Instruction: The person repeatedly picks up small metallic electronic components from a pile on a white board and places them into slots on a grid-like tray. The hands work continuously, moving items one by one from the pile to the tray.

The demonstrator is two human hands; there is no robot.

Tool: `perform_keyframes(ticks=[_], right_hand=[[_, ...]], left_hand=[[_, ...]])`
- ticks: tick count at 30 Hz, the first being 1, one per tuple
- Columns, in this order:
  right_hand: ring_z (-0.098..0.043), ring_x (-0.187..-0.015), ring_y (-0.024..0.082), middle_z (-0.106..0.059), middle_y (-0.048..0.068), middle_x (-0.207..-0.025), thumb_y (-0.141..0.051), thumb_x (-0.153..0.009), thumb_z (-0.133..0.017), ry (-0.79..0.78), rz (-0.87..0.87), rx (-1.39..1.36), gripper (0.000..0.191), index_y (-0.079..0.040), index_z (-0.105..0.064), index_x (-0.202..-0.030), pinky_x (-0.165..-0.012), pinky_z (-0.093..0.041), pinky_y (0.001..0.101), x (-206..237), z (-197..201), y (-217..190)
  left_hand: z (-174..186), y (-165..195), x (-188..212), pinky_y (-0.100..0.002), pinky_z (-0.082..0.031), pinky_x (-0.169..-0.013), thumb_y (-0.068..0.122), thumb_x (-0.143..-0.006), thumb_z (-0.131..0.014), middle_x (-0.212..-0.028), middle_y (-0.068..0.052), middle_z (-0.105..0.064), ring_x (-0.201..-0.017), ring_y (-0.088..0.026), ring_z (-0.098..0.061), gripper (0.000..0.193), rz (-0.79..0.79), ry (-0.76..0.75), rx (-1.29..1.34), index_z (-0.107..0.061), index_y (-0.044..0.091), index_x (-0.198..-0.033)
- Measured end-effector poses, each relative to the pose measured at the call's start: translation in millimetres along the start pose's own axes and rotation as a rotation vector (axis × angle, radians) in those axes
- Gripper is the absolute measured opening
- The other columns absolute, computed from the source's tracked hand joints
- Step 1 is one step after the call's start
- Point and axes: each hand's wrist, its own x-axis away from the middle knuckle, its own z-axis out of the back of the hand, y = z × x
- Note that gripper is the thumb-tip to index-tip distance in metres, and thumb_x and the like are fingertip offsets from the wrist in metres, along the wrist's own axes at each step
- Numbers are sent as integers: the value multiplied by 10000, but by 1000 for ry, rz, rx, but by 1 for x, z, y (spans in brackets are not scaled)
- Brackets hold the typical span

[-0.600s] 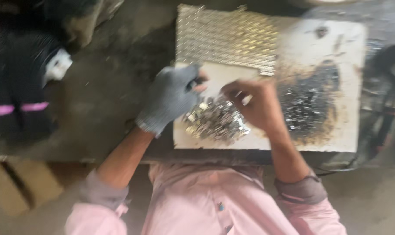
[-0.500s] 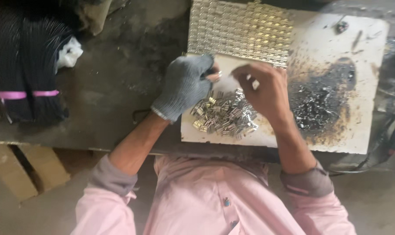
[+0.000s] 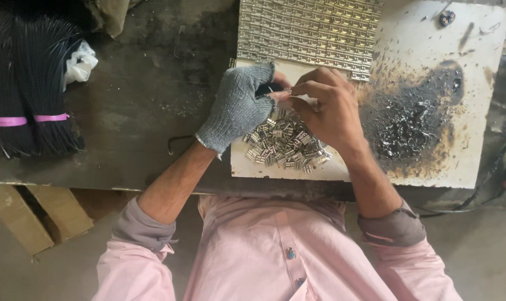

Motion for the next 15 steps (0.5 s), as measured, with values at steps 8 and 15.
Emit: perform_keyframes(ticks=[8,15], right_hand=[[-684,-900,146,-763,47,-1039,-94,-1055,-778,151,104,361,48,-112,-823,-1060,-690,-551,284,-2,2,9],[-686,-901,139,-749,25,-1042,-46,-1017,-791,136,180,323,99,-136,-826,-1039,-700,-579,279,-6,-2,12]], left_hand=[[-2,-12,4,-378,-564,-675,197,-919,-795,-765,-51,-725,-695,-196,-714,119,-38,83,-247,-749,107,-856],[-1,-12,8,-409,-570,-695,225,-940,-784,-901,-114,-683,-782,-262,-701,148,-149,80,-421,-757,80,-958]])
